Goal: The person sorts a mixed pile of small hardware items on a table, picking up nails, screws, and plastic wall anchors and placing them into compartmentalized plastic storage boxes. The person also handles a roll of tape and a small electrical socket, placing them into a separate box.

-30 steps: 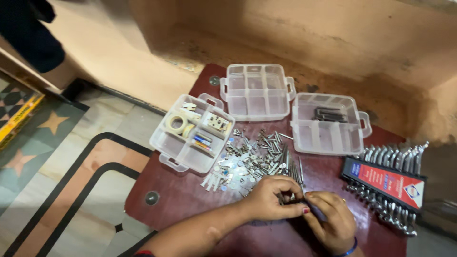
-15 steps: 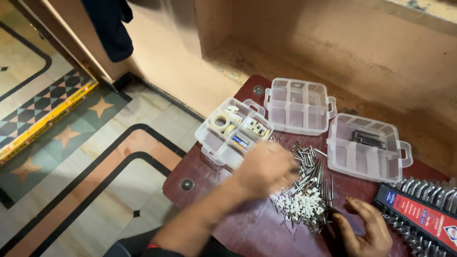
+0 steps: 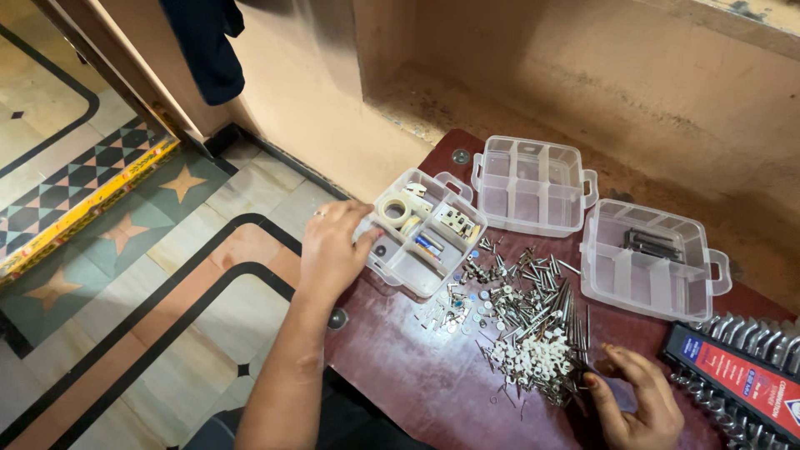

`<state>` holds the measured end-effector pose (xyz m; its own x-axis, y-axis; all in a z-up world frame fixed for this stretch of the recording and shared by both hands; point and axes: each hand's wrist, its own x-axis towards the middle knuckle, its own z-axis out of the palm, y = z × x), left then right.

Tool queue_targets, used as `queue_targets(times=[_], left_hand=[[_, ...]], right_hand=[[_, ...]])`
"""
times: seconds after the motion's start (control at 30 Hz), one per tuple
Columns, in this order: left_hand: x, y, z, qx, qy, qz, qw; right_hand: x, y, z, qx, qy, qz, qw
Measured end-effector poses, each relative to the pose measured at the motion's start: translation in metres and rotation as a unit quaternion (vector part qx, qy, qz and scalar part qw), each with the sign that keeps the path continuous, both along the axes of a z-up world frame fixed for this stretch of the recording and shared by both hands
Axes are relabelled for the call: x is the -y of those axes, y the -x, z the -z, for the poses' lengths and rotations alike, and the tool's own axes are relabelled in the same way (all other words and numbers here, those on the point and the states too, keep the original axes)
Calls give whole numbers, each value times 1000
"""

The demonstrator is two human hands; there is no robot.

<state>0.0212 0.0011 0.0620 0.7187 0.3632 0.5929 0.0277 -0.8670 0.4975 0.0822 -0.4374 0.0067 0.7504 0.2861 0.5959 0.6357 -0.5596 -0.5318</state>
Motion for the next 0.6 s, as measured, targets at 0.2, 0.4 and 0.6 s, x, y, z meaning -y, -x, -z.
queue_targets(times=[0.2,0.4,0.6], left_hand=[[24,1,-17,87,31,45,995],[80,-12,-21,17,46,213,976],[128,-59,-11,-25,-125,294,947]], right_hand=[[-4,2,-8,-12,-19,-29,999],[-6,4,-16,-17,-13,-36,999],[-4,3,-21,-35,-22,-49,998]])
